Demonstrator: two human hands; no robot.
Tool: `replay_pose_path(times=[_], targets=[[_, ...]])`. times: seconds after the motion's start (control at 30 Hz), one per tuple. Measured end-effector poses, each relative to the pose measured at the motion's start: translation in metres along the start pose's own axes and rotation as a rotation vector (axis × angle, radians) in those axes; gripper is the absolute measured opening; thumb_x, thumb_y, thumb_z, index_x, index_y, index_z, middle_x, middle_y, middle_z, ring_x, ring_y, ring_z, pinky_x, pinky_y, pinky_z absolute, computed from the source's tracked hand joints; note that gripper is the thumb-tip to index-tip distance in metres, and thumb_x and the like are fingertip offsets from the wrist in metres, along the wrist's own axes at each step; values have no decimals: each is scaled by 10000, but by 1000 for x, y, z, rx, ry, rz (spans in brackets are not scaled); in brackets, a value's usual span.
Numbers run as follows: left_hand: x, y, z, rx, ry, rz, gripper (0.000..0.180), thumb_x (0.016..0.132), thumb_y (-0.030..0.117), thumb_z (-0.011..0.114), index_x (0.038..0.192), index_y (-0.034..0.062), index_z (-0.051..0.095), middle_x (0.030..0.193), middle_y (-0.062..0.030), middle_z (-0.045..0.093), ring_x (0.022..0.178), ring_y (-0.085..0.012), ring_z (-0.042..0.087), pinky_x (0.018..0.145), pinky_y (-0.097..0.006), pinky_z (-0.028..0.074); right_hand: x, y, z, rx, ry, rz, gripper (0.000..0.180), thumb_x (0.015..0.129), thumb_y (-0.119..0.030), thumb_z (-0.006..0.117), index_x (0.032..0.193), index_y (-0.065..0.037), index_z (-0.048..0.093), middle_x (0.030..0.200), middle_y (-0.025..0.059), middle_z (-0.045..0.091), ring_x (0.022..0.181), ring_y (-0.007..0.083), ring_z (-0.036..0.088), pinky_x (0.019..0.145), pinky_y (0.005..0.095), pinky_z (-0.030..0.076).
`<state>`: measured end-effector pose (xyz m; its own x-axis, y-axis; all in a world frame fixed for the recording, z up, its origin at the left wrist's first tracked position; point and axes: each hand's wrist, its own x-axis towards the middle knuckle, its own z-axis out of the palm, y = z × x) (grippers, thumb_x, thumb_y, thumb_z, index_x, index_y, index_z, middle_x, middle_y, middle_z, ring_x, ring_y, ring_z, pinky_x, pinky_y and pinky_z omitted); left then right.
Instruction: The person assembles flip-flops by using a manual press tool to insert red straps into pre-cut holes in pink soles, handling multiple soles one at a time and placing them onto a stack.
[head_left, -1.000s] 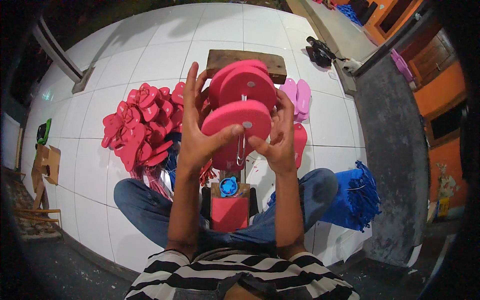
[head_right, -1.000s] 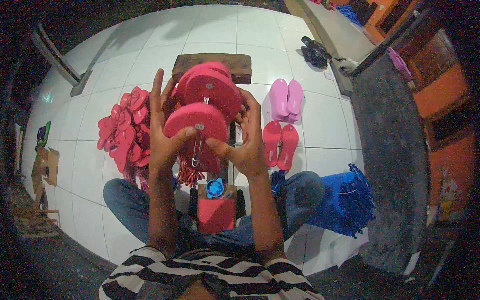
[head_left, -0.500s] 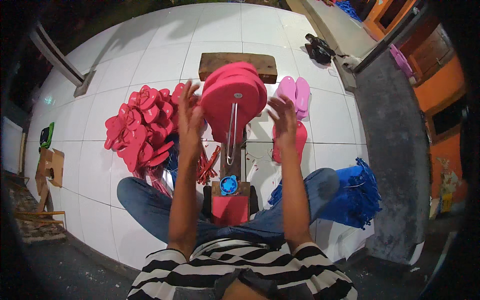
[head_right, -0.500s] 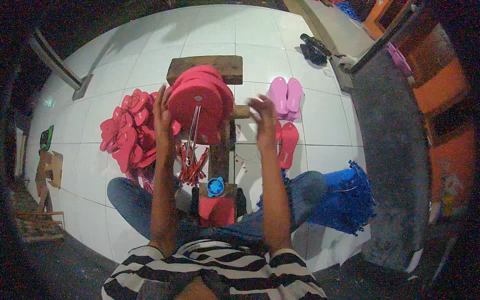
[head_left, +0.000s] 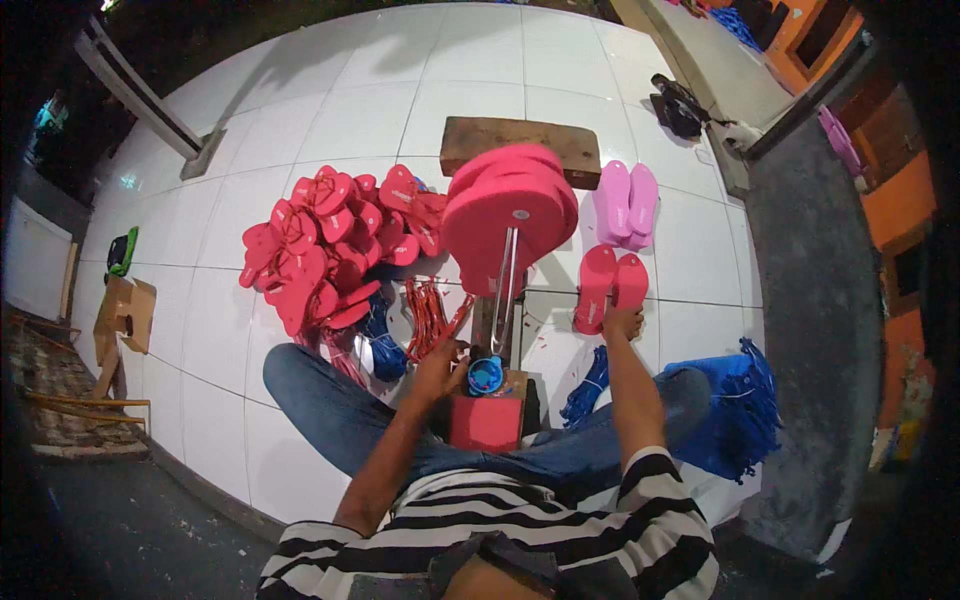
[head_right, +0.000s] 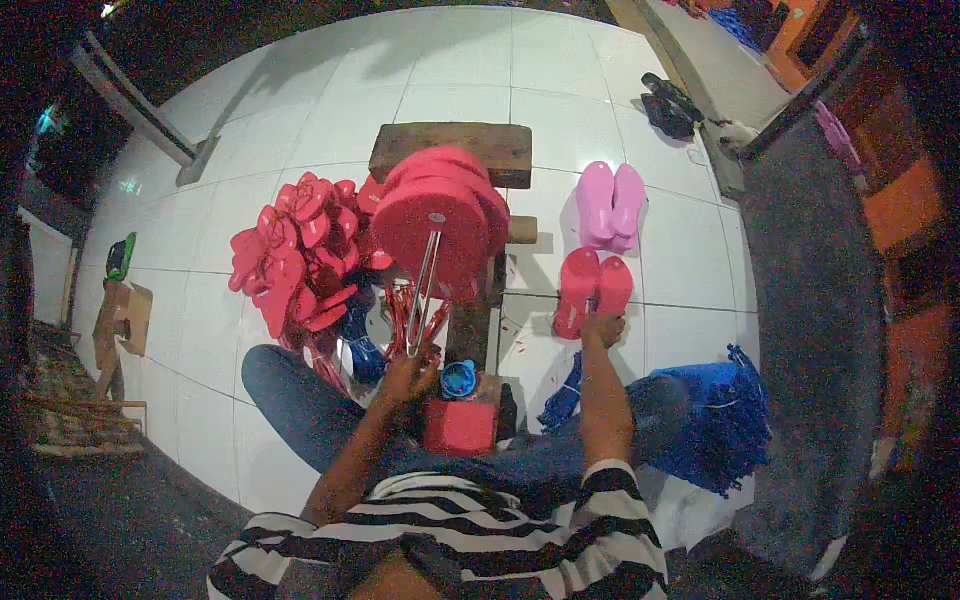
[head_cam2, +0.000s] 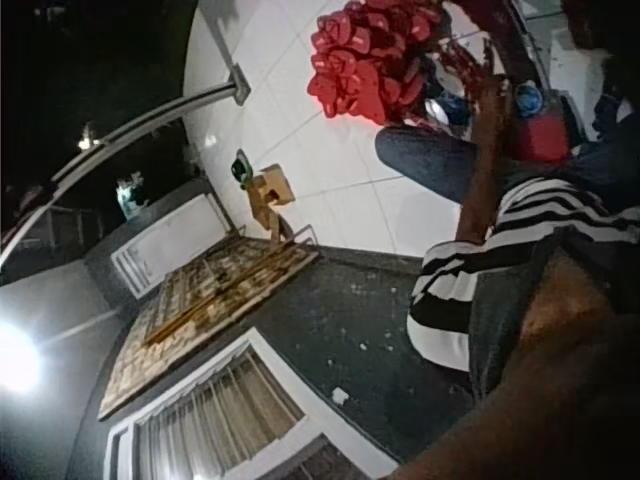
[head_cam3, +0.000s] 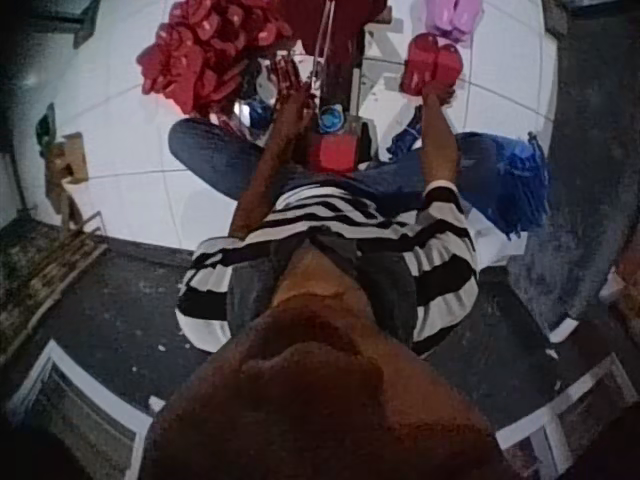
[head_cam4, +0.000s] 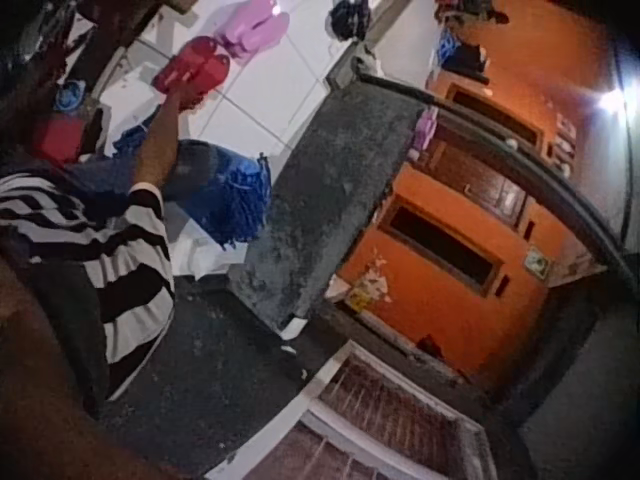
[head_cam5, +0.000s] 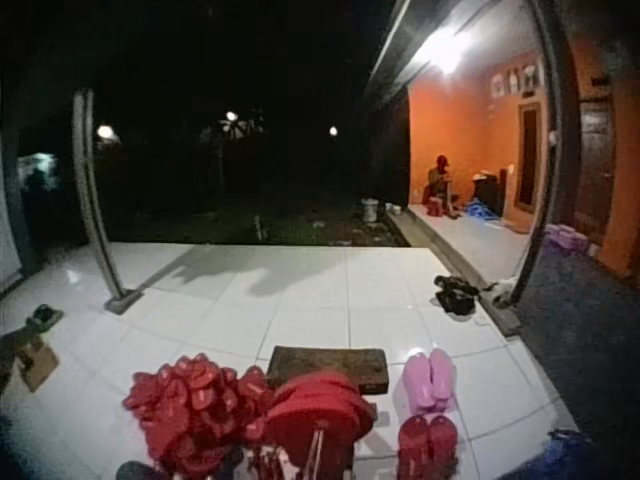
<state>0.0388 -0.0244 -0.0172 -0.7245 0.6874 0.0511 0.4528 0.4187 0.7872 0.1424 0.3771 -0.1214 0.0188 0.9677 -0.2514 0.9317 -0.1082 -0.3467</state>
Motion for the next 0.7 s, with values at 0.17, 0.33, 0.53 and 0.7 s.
replay_pose_path(times=[0.17,0.33,0.53,0.7], targets=[[28,49,-4,-268,-20,-38,318,860,178,628,1137,30,577,924,-122,635,664,-178,606,567,-297,462,-11,-39,-37,571,63,299,875,721,-420,754,1317,-9,263,1300,263,400,1196,344,435,962,436,399],[33,141,-60,-269,21,103,451,808,155,691,1215,41,534,1115,-119,591,689,-170,586,586,-273,444,-188,-38,-111,1025,84,-423,945,716,-176,801,1364,7,138,1335,196,351,1187,279,420,1001,381,362],[27,212,-109,-336,-17,405,454,724,139,726,1154,74,598,1082,-95,633,797,-199,641,682,-289,503,-288,-3,-164,550,-224,-1068,725,648,-133,780,1217,-8,349,1179,192,443,1115,330,458,998,403,354],[20,200,-143,-134,84,627,393,629,75,728,1018,110,684,963,-93,627,831,-233,644,677,-319,530,-281,-58,-224,942,-58,-1482,602,707,-362,760,1145,-79,458,1180,174,533,1122,328,513,937,441,430]])
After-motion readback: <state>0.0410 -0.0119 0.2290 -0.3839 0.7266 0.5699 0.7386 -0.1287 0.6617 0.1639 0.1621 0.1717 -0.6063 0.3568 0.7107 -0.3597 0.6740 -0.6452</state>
